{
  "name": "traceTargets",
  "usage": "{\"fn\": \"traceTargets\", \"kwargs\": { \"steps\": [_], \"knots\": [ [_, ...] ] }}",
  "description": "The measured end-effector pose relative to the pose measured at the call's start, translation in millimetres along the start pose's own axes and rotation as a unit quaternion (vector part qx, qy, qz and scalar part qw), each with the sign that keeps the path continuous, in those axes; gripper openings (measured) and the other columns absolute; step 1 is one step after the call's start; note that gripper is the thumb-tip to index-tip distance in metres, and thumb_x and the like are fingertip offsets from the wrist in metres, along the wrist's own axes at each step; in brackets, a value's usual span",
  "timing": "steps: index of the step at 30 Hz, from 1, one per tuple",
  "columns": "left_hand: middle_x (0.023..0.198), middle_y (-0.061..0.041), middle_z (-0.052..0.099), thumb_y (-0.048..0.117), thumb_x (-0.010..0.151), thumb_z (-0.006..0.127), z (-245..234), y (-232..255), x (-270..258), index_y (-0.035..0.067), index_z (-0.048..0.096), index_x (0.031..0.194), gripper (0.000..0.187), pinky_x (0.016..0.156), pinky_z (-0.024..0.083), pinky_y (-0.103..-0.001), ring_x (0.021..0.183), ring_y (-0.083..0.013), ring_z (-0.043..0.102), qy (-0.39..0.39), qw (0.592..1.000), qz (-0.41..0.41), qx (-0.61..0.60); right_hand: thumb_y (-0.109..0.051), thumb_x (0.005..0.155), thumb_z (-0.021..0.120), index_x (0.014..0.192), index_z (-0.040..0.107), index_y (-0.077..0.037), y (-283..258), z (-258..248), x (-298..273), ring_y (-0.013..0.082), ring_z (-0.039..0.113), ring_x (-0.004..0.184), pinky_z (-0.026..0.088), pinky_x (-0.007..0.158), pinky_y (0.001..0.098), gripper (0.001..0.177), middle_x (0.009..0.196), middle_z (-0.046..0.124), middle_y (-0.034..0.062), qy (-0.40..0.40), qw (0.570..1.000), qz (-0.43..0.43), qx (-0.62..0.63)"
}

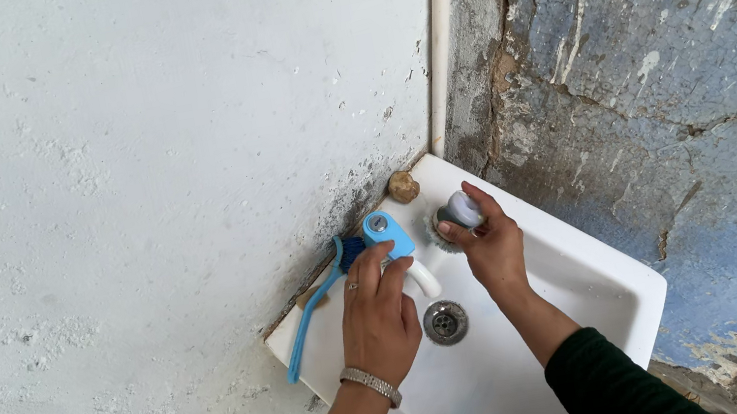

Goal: The person cleans a small white sink and its blue faucet by hand using a brush and a sponge, occasionally pouring liquid from a green bottle onto the brush and sink surface.

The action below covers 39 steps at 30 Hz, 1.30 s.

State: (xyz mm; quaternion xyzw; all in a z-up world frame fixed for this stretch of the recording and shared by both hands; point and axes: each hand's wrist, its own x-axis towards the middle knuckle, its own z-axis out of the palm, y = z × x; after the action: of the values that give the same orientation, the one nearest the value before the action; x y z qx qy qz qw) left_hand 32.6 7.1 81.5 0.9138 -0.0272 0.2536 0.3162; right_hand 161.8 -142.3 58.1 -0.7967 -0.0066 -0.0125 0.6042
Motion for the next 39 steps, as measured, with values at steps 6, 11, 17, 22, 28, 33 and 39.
{"fn": "traceTargets", "kwargs": {
  "steps": [6, 11, 17, 22, 28, 33, 39],
  "knots": [
    [0.129, -0.011, 0.061, 0.0, 0.08, 0.065, 26.4, -17.6, 115.9, 0.007, 0.069, 0.109, 0.03, 0.104, 0.048, -0.046, 0.121, -0.0359, 0.059, -0.085, 0.996, -0.038, 0.013, -0.007, 0.068, 0.088, 0.141, 0.06, -0.014, 11.1, 11.6, 22.7, 0.0339, 0.068, 0.107, 0.054, 0.094, 0.0414, 0.079, 0.12, 0.073, 0.0174, -0.044, 0.95, -0.235, -0.201],
    [0.133, -0.011, 0.059, 0.001, 0.086, 0.066, 64.0, -36.1, 161.9, 0.012, 0.07, 0.115, 0.032, 0.101, 0.052, -0.046, 0.123, -0.033, 0.06, -0.276, 0.947, -0.119, 0.116, -0.013, 0.073, 0.087, 0.14, 0.061, -0.017, 10.2, 8.0, 55.2, 0.0308, 0.068, 0.11, 0.053, 0.1, 0.0404, 0.072, 0.123, 0.072, 0.0133, 0.034, 0.969, -0.145, -0.195],
    [0.138, -0.012, 0.054, 0.018, 0.077, 0.08, 104.6, -42.2, 186.1, 0.014, 0.059, 0.132, 0.059, 0.094, 0.056, -0.046, 0.125, -0.0336, 0.058, -0.342, 0.907, -0.096, 0.225, -0.013, 0.075, 0.085, 0.14, 0.062, -0.019, 4.9, -5.0, 74.0, 0.0342, 0.062, 0.112, 0.049, 0.101, 0.0423, 0.07, 0.119, 0.07, 0.0137, -0.045, 0.946, -0.167, -0.276],
    [0.141, -0.014, 0.053, 0.028, 0.093, 0.069, 129.6, -29.2, 192.3, 0.009, 0.068, 0.127, 0.04, 0.091, 0.057, -0.04, 0.124, -0.0332, 0.058, -0.362, 0.847, -0.107, 0.374, -0.01, 0.071, 0.086, 0.134, 0.066, -0.02, 12.2, -8.2, 93.2, 0.0342, 0.062, 0.114, 0.048, 0.1, 0.0428, 0.067, 0.125, 0.07, 0.0127, 0.005, 0.95, -0.181, -0.255],
    [0.137, -0.016, 0.063, 0.015, 0.094, 0.07, 111.7, -22.7, 187.9, 0.008, 0.072, 0.126, 0.033, 0.087, 0.063, -0.042, 0.124, -0.033, 0.065, -0.405, 0.837, -0.138, 0.341, -0.018, 0.077, 0.087, 0.139, 0.063, -0.027, 15.8, -15.6, 117.5, 0.0295, 0.068, 0.11, 0.053, 0.101, 0.0402, 0.067, 0.121, 0.071, 0.0109, -0.018, 0.963, -0.107, -0.248],
    [0.14, -0.019, 0.052, 0.013, 0.087, 0.075, 114.5, -35.5, 177.8, 0.008, 0.064, 0.128, 0.043, 0.086, 0.061, -0.047, 0.123, -0.0367, 0.059, -0.393, 0.854, -0.17, 0.295, -0.014, 0.07, 0.089, 0.141, 0.064, -0.023, 18.7, 6.3, 107.4, 0.0396, 0.062, 0.114, 0.049, 0.1, 0.0449, 0.075, 0.125, 0.065, 0.0208, -0.052, 0.93, -0.238, -0.277],
    [0.111, -0.015, 0.074, 0.011, 0.079, 0.08, 85.0, -44.6, 190.6, 0.009, 0.076, 0.108, 0.029, 0.089, 0.058, -0.038, 0.104, -0.0289, 0.072, -0.338, 0.907, -0.184, 0.17, -0.017, 0.073, 0.087, 0.132, 0.068, -0.021, 12.1, 7.5, 132.5, 0.0356, 0.065, 0.112, 0.052, 0.099, 0.0428, 0.062, 0.124, 0.07, 0.0133, 0.018, 0.964, -0.166, -0.208]
  ]
}}
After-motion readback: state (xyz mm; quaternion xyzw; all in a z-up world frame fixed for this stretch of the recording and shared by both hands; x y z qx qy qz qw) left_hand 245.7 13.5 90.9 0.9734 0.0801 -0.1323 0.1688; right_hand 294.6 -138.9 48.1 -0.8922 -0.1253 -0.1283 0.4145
